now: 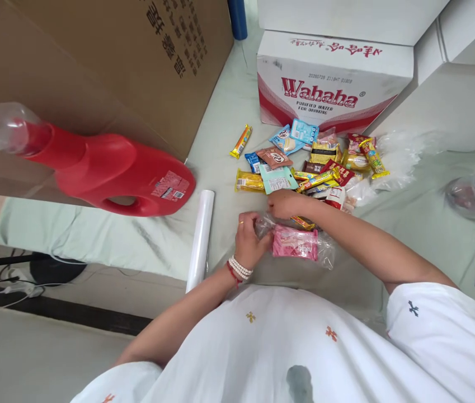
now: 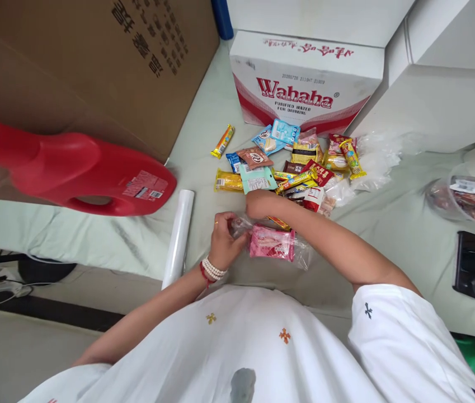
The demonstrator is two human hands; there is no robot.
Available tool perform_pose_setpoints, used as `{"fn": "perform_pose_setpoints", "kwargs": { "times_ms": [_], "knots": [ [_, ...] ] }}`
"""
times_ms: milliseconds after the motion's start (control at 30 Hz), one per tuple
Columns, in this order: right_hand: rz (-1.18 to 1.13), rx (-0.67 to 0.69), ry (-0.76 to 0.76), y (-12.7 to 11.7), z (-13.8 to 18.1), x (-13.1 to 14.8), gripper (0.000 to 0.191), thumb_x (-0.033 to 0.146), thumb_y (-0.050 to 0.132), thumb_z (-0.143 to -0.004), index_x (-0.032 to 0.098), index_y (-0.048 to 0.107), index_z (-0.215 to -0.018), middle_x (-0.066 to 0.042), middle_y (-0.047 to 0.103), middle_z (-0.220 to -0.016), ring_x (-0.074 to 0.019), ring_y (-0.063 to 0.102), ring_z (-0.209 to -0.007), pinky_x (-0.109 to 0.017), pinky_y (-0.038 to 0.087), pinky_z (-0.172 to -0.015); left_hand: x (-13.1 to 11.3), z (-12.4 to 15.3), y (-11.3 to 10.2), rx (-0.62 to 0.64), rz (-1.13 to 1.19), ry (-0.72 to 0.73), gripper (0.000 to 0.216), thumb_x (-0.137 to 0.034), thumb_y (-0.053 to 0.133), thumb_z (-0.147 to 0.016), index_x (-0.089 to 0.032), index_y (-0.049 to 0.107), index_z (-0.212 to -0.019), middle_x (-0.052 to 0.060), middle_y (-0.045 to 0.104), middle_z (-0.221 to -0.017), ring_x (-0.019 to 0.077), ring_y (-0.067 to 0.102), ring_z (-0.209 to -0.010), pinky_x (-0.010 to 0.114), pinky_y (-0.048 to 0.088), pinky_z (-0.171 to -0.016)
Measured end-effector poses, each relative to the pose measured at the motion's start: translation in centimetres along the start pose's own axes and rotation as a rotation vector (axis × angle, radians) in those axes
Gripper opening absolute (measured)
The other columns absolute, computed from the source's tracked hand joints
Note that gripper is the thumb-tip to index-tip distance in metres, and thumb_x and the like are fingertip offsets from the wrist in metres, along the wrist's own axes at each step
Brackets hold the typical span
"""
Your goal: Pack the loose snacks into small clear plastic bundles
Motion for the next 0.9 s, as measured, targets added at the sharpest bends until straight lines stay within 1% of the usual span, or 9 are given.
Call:
{"fn": "perform_pose_setpoints", "kwargs": {
  "times_ms": [67,133,300,433,500,567,667,800,900],
  "knots": [
    [-0.015,-0.03,0.037,0.3,0.1,-0.3,0.036,0.029,0.053,-0.096,0.01,0.077,-0.115,-0.02,0.074,-0.116,-0.0297,0.071,-0.103,-0.03,0.05,-0.077,-0.2,0.2,-0.1,0.024,0.04,0.061,0.047,-0.028,0.071,-0.081,-0.017,0.057,-0.125,0.012,0.058,-0.117,0.0249,0.059,-0.102,0.04,0.053,-0.087],
    [-0.041,-0.107,-0.004,0.7,0.3,-0.8,0.035,0.028,0.054,-0.096,0.014,0.075,-0.121,-0.017,0.073,-0.119,-0.0286,0.069,-0.105,-0.03,0.05,-0.08,-0.5,0.6,-0.6,0.033,0.002,0.173,0.03,-0.025,0.066,-0.086,-0.021,0.066,-0.115,0.01,0.06,-0.111,0.0251,0.057,-0.103,0.043,0.049,-0.093],
    [-0.122,-0.236,-0.527,1.0,0.6,-2.9,0.052,0.005,0.062,-0.082,0.027,0.073,-0.128,-0.006,0.048,-0.155,-0.022,0.059,-0.123,-0.029,0.046,-0.099,-0.4,1.7,-2.4,-0.118,-0.034,0.314,0.015,-0.017,0.062,-0.085,-0.024,0.075,-0.085,0.009,0.059,-0.104,0.0259,0.051,-0.105,0.046,0.045,-0.097],
    [-0.292,-0.142,-0.683,0.2,0.1,-3.4,0.023,0.019,0.067,-0.087,0.021,0.081,-0.105,-0.006,0.063,-0.136,-0.0173,0.063,-0.111,-0.025,0.046,-0.095,0.0,2.2,-3.6,-0.143,-0.013,0.271,0.012,-0.02,0.062,-0.084,-0.024,0.073,-0.079,0.01,0.057,-0.108,0.0278,0.049,-0.11,0.05,0.047,-0.099],
    [-0.343,-0.118,-0.58,-0.2,-0.6,-2.9,0.02,0.027,0.065,-0.091,0.018,0.08,-0.1,-0.005,0.073,-0.11,-0.0155,0.065,-0.093,-0.023,0.047,-0.083,-0.1,2.5,-4.1,-0.117,-0.006,0.286,0.009,-0.025,0.064,-0.083,-0.024,0.072,-0.079,0.011,0.057,-0.11,0.0291,0.049,-0.113,0.053,0.047,-0.101],
    [-0.361,-0.11,-0.337,-0.5,-1.2,-2.0,0.026,0.029,0.057,-0.096,0.015,0.078,-0.096,-0.004,0.075,-0.088,-0.0151,0.063,-0.078,-0.023,0.044,-0.072,-0.3,2.8,-4.3,-0.09,-0.002,0.345,0.008,-0.028,0.066,-0.082,-0.024,0.071,-0.079,0.011,0.057,-0.11,0.0302,0.05,-0.116,0.055,0.047,-0.102],
    [-0.306,-0.106,-0.059,-0.8,-1.8,-0.3,0.041,0.03,0.044,-0.103,0.012,0.076,-0.084,-0.008,0.074,-0.076,-0.0161,0.061,-0.07,-0.025,0.039,-0.066,-0.6,2.6,-3.8,-0.109,0.024,0.39,0.005,-0.028,0.067,-0.085,-0.023,0.068,-0.084,0.01,0.057,-0.109,0.0299,0.051,-0.123,0.053,0.047,-0.104],
    [-0.191,-0.18,-0.074,-0.9,-1.1,1.6,0.04,0.032,0.047,-0.102,0.014,0.075,-0.081,-0.006,0.07,-0.072,-0.0159,0.059,-0.07,-0.026,0.033,-0.062,0.2,0.1,-2.1,-0.167,0.065,0.011,0.049,-0.033,0.078,-0.078,-0.018,0.059,-0.121,0.015,0.058,-0.121,0.0297,0.059,-0.114,0.045,0.052,-0.093],
    [-0.214,-0.297,-0.176,-0.4,0.2,1.8,0.039,0.037,0.046,-0.103,0.015,0.076,-0.089,-0.004,0.071,-0.078,-0.0155,0.059,-0.075,-0.024,0.033,-0.064,1.0,-2.3,-1.5,-0.002,0.062,-0.28,0.055,-0.028,0.076,-0.074,-0.018,0.057,-0.125,0.009,0.068,-0.103,0.024,0.065,-0.086,0.036,0.051,-0.078]
  ]
}}
Point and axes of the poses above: each hand's wrist, its own z-axis away from the middle knuckle, its own y-axis out of the palm, x = y × z, the point moved 1 cm from there along -z, towards the middle knuckle
